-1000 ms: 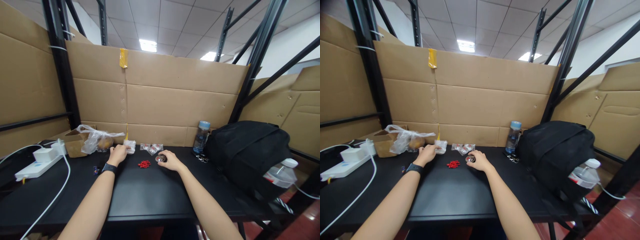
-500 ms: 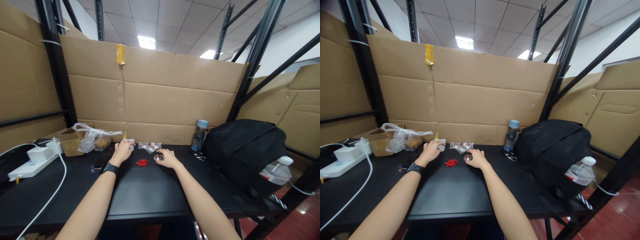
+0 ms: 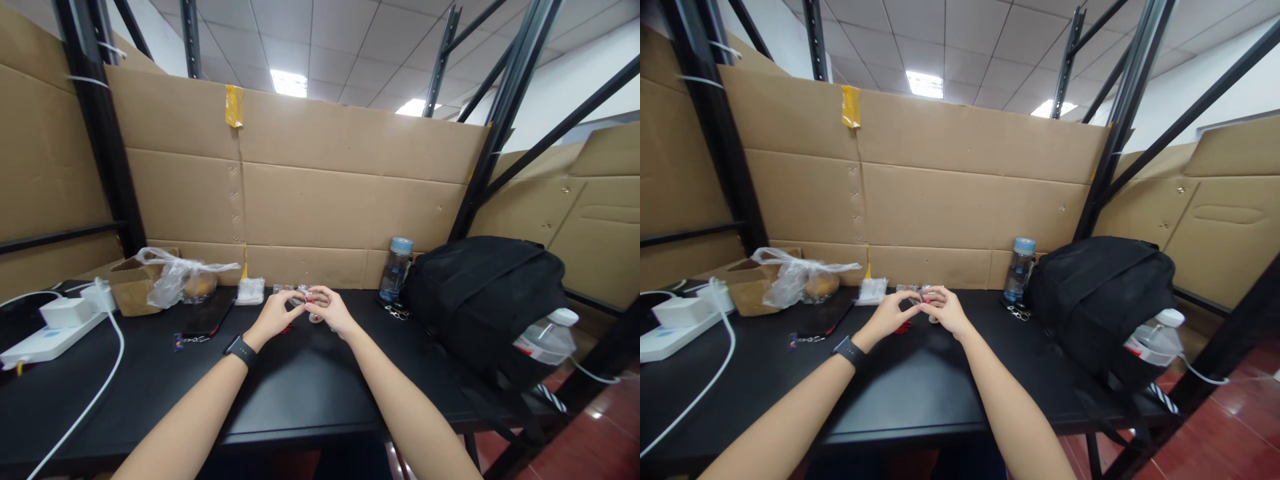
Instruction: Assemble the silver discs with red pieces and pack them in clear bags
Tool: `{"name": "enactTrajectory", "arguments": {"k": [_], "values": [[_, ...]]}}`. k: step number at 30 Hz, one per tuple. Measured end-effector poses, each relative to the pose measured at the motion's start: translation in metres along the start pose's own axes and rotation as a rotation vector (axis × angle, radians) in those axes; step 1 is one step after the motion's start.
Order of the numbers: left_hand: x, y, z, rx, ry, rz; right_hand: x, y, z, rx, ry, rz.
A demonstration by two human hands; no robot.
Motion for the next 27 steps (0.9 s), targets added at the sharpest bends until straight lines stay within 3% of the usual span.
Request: {"name": "enactTrajectory", "arguments": {"k": [8,11,14,17,20,24,27], "values": [[0.002,0.001,-0.006,-0.109,0.048,0.022,0.0,-0.008,-0.004,0.026,-0.039,-0.029],[-0.001,0.01,-0.013,0.04,0.106,-0.047,-0.002,0.011,-0.009,-0.19,0.005,0.041],[-0.006,0.018,-0.023,0.165,0.133,-0.187,-0.013,0.037,-0.02,-0.589,0.001,0.068],[-0.012,0.02,-0.035,0.164,0.143,-0.291,-0.026,0.058,-0.015,-0.75,-0.185,-0.065],[-0.014,0.021,-0.041,0.17,0.144,-0.315,-0.034,0.069,-0.007,-0.763,-0.313,-0.183],[-0.011,0.013,-0.032,0.309,0.072,-0.308,-0.034,0.07,0.001,-0.741,-0.354,-0.225],[-0.007,-0.006,-0.016,0.409,-0.004,-0.269,-0.032,0.068,0.004,-0.741,-0.346,-0.247]]}}
Point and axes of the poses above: each hand's wrist, its own x-axis towards the middle knuckle, its own y-axis out of the back of the hand, z = x × y, the point moved 6 cm from there along x, towards the middle knuckle, and after that the axes turned 14 degrees about -z, right-handed, at the moved point
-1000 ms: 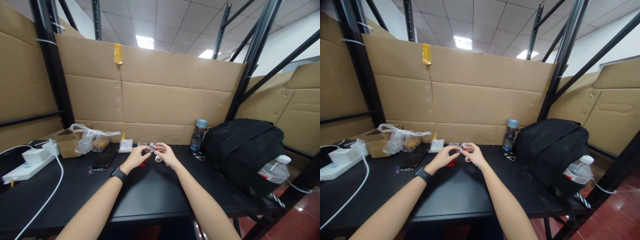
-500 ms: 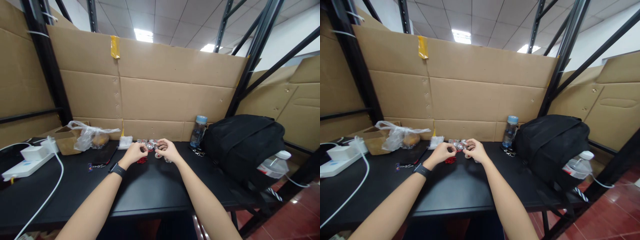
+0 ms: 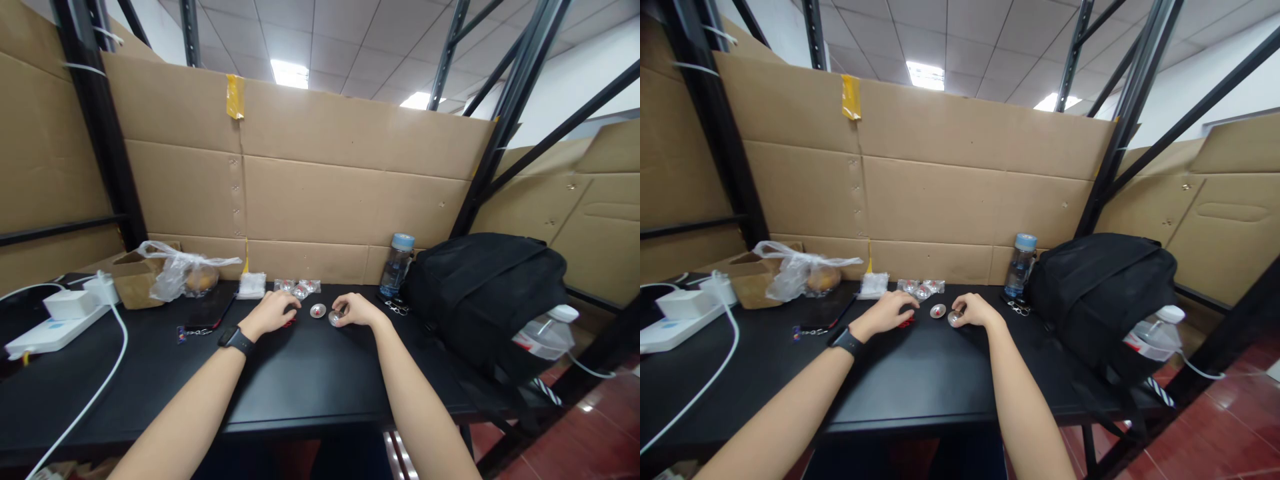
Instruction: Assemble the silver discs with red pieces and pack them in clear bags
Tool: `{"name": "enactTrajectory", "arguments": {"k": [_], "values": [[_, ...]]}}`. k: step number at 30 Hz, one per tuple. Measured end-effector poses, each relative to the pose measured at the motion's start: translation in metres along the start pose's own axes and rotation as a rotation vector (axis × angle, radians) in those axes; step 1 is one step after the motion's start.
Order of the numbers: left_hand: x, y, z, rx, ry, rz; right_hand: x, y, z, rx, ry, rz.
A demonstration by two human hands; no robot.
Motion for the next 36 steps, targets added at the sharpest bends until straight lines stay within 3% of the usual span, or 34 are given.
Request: {"name": "enactTrajectory", "arguments": {"k": [4,7,14,20,27,32,36], "values": [[0.016,-0.026,0.032,0.067,-0.087,-0.015,0.001,0.002,-0.001,-0.071,0.018,0.063],[0.023,-0.035,0.043,0.076,-0.115,-0.03,0.001,0.005,-0.003,-0.122,0.036,0.144],[0.023,-0.023,0.043,0.115,-0.061,-0.05,0.002,0.002,-0.015,-0.168,0.074,0.16],[0.025,-0.026,0.04,0.057,0.063,-0.123,0.01,-0.011,-0.026,-0.108,0.157,0.157],[0.019,-0.017,0.031,-0.119,0.14,0.038,0.019,-0.032,-0.052,-0.032,0.289,0.126],[0.015,-0.001,0.023,-0.373,0.196,0.252,0.02,-0.033,-0.061,0.151,0.32,0.262],[0.011,0.007,0.022,-0.494,0.163,0.377,0.017,-0.031,-0.072,0.283,0.393,0.365]]}}
Point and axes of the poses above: each hand's wrist, its own x-axis towards the middle knuckle, its own y-axis out of the back of the hand, z = x × y, the point moved 6 cm from there along x, towards the middle knuckle, and after that the axes turned 14 degrees about -z, right-handed, at the moved point
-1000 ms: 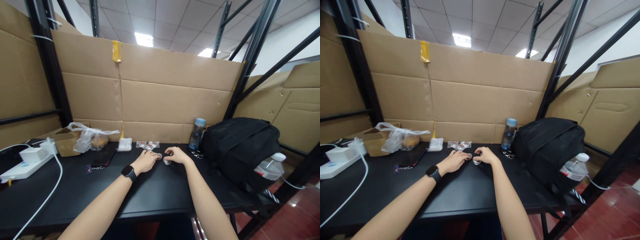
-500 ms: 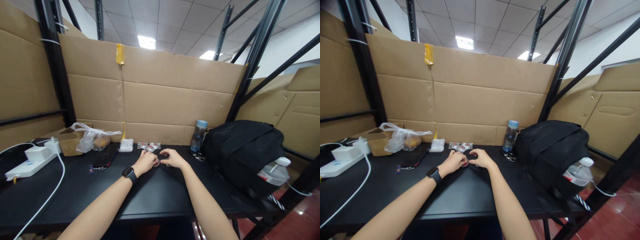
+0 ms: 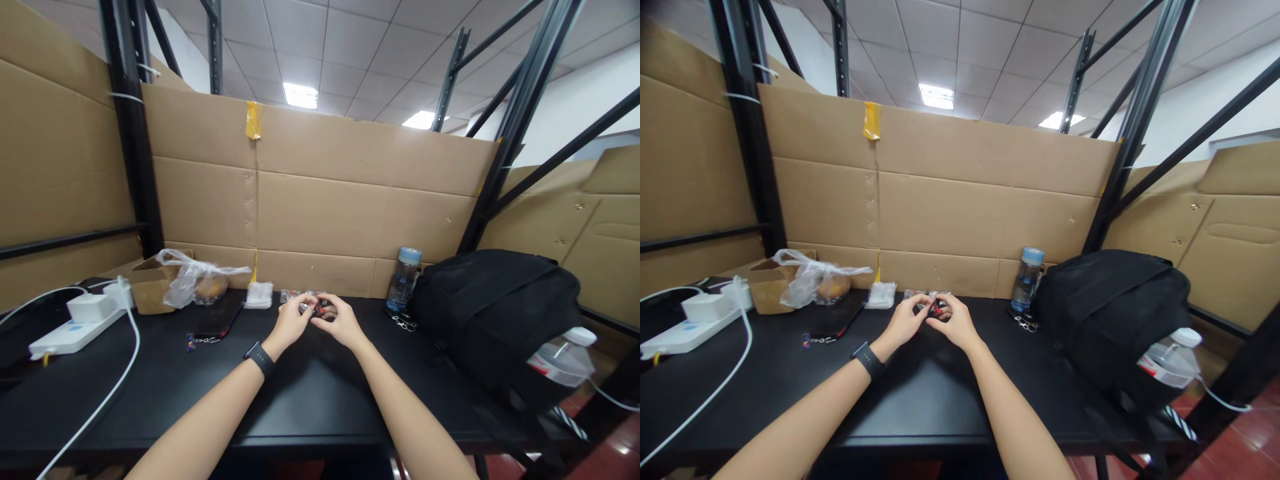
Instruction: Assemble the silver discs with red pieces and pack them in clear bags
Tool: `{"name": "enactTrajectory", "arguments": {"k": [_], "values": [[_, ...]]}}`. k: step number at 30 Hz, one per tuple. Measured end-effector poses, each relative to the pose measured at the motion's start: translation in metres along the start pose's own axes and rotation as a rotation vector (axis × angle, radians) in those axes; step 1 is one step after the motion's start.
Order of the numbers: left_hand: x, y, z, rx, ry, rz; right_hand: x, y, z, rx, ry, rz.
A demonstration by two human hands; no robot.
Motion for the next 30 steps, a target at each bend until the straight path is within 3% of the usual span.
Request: {"name": "enactTrajectory", "arguments": {"k": [4,8,12,14,18,24,30], "values": [[0.0,0.001,0.004,-0.003,-0.031,-0.009,0.001,-0.001,-0.013,-0.081,0.053,0.032],[-0.001,0.008,-0.001,0.22,0.029,-0.032,0.0,0.007,-0.009,-0.218,0.017,0.005],[-0.003,0.017,-0.02,0.413,0.098,-0.147,-0.006,0.035,0.009,-0.404,-0.127,-0.004],[-0.004,0.02,-0.029,0.446,0.105,-0.226,-0.012,0.051,0.021,-0.462,-0.241,-0.056],[-0.005,0.026,-0.038,0.485,0.133,-0.275,-0.024,0.07,0.04,-0.462,-0.415,-0.167],[-0.008,0.02,-0.038,0.507,0.171,-0.372,-0.028,0.061,0.052,-0.396,-0.447,-0.339],[-0.01,0.016,-0.043,0.529,0.158,-0.374,-0.029,0.055,0.059,-0.341,-0.406,-0.353]]}}
Point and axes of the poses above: each hand's wrist, its own x-axis towards the middle knuckle, its own y-axis out of the back of the hand, z = x × y, the point moved 6 cm from there along x, towards the middle knuckle, and after that the axes turned 14 degrees about -z, right-handed, at the moved point
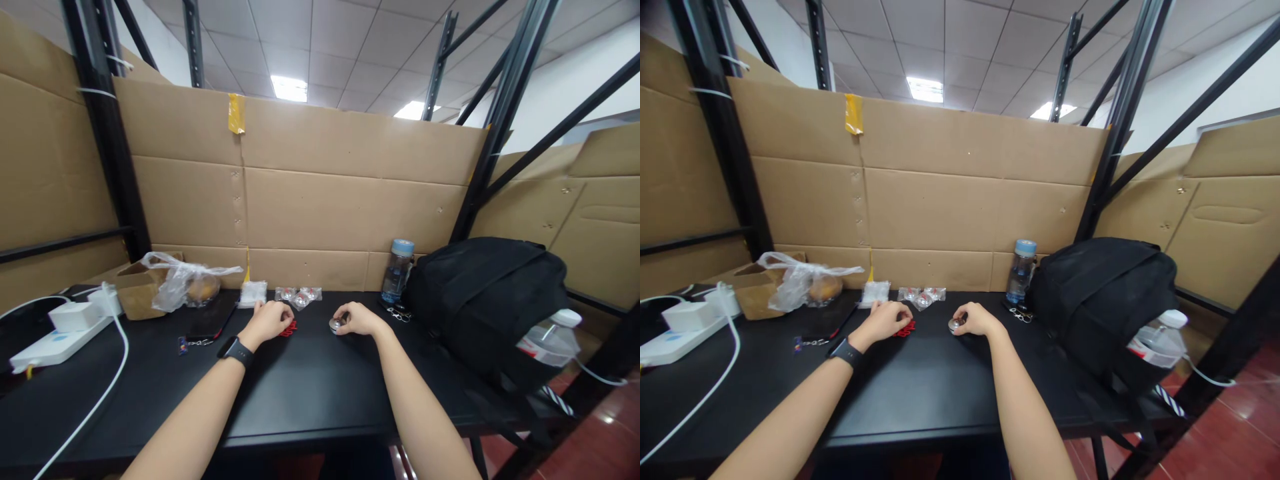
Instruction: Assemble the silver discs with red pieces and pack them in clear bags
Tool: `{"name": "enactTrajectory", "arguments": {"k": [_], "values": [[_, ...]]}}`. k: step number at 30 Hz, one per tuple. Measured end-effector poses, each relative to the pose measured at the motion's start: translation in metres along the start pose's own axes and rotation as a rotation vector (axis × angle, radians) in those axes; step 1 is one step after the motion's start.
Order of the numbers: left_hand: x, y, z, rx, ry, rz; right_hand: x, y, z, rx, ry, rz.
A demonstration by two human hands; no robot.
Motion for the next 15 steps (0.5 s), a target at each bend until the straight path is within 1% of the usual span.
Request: {"name": "enactTrajectory", "arguments": {"k": [3,6,8,11,15], "values": [[0.006,-0.003,0.003,0.042,-0.047,0.052,-0.001,0.0,0.002,0.036,0.012,-0.005],[0.017,-0.007,0.006,0.085,-0.031,0.049,-0.002,0.001,0.003,0.044,0.004,0.005],[0.025,-0.008,0.01,0.125,-0.005,0.044,-0.003,0.001,0.002,0.041,-0.007,0.002],[0.038,-0.008,0.015,0.199,0.068,0.074,-0.003,0.001,-0.001,0.007,-0.021,0.004],[0.056,-0.013,0.019,0.233,0.16,0.055,-0.004,0.007,-0.007,-0.07,-0.028,0.114]]}}
Point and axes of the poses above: each hand's wrist, its own x-axis towards the middle knuckle, its own y-axis out of the back of the hand, z = x × y, the point moved 6 cm from there along x, towards the middle knuckle, and after that the axes turned 14 degrees about -z, right-handed, at the moved point
